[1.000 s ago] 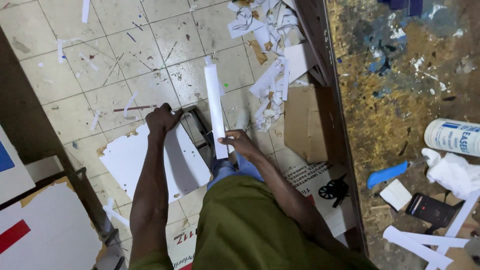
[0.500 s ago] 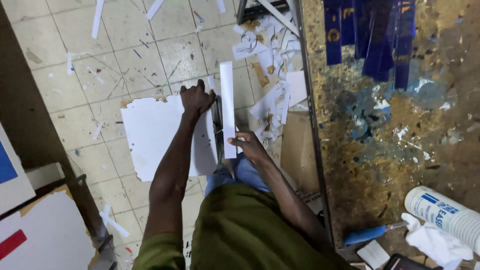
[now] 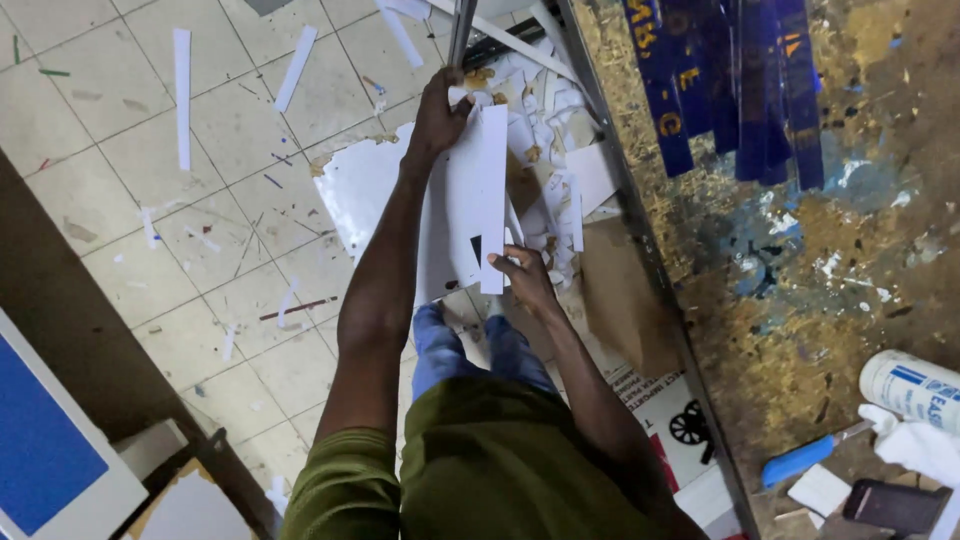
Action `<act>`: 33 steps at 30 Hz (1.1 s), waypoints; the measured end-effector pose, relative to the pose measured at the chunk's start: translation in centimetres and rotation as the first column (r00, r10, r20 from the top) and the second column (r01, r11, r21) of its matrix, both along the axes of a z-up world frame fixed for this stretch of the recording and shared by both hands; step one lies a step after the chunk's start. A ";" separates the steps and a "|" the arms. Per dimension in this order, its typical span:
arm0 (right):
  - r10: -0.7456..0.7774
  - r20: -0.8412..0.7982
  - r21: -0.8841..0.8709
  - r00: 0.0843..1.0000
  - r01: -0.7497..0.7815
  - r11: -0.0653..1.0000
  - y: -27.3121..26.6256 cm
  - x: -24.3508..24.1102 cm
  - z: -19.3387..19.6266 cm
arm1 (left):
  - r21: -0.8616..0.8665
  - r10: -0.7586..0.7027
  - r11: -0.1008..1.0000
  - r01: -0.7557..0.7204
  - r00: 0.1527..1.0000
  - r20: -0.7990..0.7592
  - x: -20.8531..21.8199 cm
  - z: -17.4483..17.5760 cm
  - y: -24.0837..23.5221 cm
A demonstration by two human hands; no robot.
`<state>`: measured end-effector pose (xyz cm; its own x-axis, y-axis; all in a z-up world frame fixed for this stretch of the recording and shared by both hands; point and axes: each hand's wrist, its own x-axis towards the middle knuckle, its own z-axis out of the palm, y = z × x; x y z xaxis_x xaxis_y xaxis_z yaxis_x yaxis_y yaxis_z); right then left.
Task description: Applying vinyl lettering and strips to a sign board using a scraper and spray bottle for alignment.
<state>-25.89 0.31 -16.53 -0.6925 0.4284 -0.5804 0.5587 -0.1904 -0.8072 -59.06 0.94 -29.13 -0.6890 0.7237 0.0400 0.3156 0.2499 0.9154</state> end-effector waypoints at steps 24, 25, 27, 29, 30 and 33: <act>0.343 0.033 0.986 0.939 -0.086 0.141 -10.8 -2.9 -2.0 | -0.167 0.501 0.795 -0.583 0.474 0.724 13.8 1.3 -18.9; 0.301 -0.014 0.975 0.954 -0.053 0.214 -10.6 -2.8 -1.6 | -0.131 0.478 0.789 -0.600 0.466 0.744 13.6 1.1 -19.0; 0.255 -0.057 0.958 0.965 -0.020 0.287 -10.2 -2.3 -0.8 | -0.100 0.458 0.781 -0.616 0.456 0.763 13.2 0.5 -19.7; 0.195 -0.166 0.891 0.967 0.062 0.450 -9.3 -2.0 -0.3 | -0.073 0.437 0.788 -0.612 0.471 0.766 12.4 -0.2 -20.1; 0.192 -0.169 0.892 0.967 0.067 0.447 -8.8 -1.4 -1.9 | -0.069 0.433 0.790 -0.609 0.475 0.766 12.1 1.3 -20.1; 0.098 -0.140 0.814 0.985 0.059 0.578 -7.4 0.2 -4.9 | -0.062 0.404 0.824 -0.563 0.508 0.761 11.9 4.4 -20.3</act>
